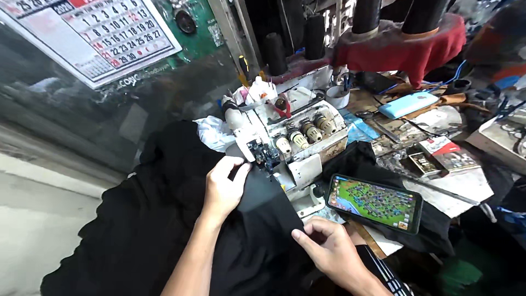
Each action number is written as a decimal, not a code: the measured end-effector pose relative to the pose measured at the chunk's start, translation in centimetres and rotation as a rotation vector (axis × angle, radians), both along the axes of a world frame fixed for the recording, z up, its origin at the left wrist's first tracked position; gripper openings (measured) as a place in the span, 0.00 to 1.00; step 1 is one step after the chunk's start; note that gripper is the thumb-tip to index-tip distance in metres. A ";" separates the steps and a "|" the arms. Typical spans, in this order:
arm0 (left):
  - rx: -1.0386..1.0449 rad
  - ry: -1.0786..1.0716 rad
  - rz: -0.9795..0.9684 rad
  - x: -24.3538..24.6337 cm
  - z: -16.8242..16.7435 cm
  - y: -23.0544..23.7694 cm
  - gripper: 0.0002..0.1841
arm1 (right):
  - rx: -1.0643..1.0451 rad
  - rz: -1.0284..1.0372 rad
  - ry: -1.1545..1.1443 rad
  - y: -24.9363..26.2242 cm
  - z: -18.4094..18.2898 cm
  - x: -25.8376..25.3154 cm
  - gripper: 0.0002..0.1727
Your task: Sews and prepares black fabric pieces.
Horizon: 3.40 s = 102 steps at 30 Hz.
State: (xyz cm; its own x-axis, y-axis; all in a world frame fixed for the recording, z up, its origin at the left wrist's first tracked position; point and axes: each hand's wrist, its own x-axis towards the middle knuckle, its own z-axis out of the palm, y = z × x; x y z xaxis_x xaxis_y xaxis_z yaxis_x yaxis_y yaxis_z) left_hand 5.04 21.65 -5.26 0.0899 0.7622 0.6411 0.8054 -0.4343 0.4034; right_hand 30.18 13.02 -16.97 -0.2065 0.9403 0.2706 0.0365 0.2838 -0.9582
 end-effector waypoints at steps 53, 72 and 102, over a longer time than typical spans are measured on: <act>-0.057 0.379 0.231 3.2 0.9 -3.8 0.15 | -0.300 0.350 0.199 -3.5 2.9 2.9 0.12; -0.199 -0.121 0.094 2.7 -3.5 -18.1 0.10 | -0.394 0.411 -0.012 -7.7 -5.2 3.6 0.11; -0.454 -0.238 -0.195 13.6 -14.5 -26.6 0.07 | -0.619 0.387 0.164 -14.2 -3.9 10.0 0.18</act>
State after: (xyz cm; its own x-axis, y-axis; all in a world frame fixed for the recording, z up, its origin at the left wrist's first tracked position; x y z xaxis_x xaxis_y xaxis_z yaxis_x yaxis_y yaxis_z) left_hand 18.67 -4.95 -19.75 0.1496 0.9508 0.2712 0.5912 -0.3059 0.7462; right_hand 40.20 -1.15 -20.83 -0.5559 0.7991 -0.2289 -0.1134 -0.3457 -0.9315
